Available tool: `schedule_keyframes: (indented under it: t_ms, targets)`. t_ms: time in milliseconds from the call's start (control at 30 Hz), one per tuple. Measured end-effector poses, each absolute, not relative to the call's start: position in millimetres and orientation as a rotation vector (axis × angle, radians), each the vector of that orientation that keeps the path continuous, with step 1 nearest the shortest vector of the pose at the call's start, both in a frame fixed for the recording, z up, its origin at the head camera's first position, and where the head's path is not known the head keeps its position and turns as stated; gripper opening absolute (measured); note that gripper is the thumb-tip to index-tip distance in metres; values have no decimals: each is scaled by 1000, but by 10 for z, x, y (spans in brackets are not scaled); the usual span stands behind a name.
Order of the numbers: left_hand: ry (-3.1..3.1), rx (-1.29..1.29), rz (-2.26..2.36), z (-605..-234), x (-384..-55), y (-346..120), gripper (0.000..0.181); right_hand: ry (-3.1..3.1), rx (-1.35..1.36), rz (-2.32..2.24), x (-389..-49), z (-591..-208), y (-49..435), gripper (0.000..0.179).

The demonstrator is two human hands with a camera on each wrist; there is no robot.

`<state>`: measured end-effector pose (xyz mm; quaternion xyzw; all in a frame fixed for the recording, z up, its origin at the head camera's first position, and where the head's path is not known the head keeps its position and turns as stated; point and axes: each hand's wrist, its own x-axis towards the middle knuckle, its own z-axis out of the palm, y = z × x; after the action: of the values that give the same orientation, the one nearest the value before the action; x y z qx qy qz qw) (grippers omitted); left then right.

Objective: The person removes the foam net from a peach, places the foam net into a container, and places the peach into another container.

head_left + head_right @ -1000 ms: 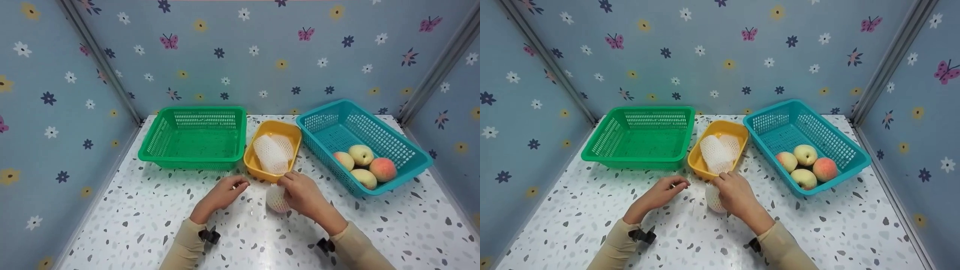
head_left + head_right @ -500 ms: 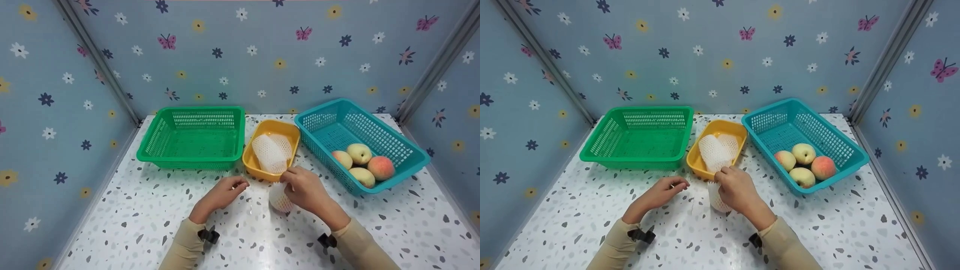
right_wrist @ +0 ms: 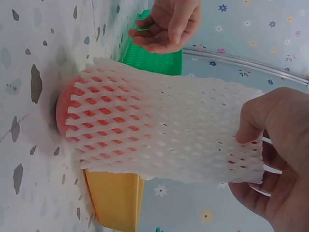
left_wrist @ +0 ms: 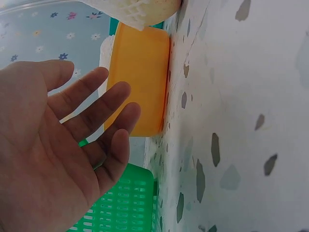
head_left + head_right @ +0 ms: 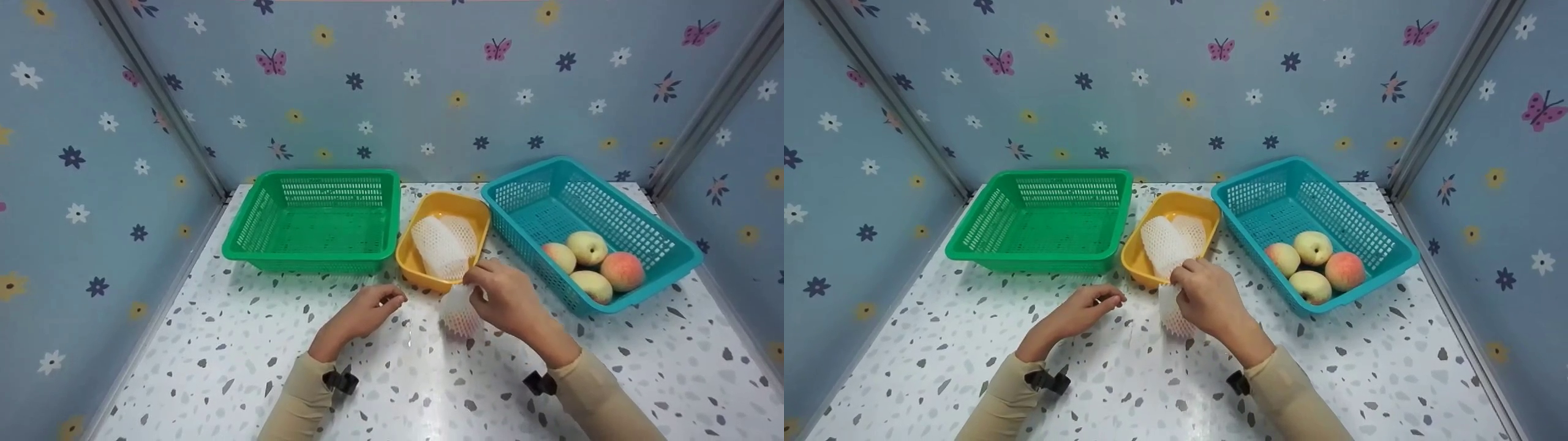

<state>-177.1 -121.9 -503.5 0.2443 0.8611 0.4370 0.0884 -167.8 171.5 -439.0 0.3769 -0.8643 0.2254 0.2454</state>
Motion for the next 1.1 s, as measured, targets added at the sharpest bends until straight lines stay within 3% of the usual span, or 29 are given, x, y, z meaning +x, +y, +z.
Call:
schedule_keyframes:
  t_ms: [1100]
  targets:
    - [2574, 719, 1220, -5016, -1739, -1210, 30, -2321, 979, 523, -1703, -4005, 2065, 22]
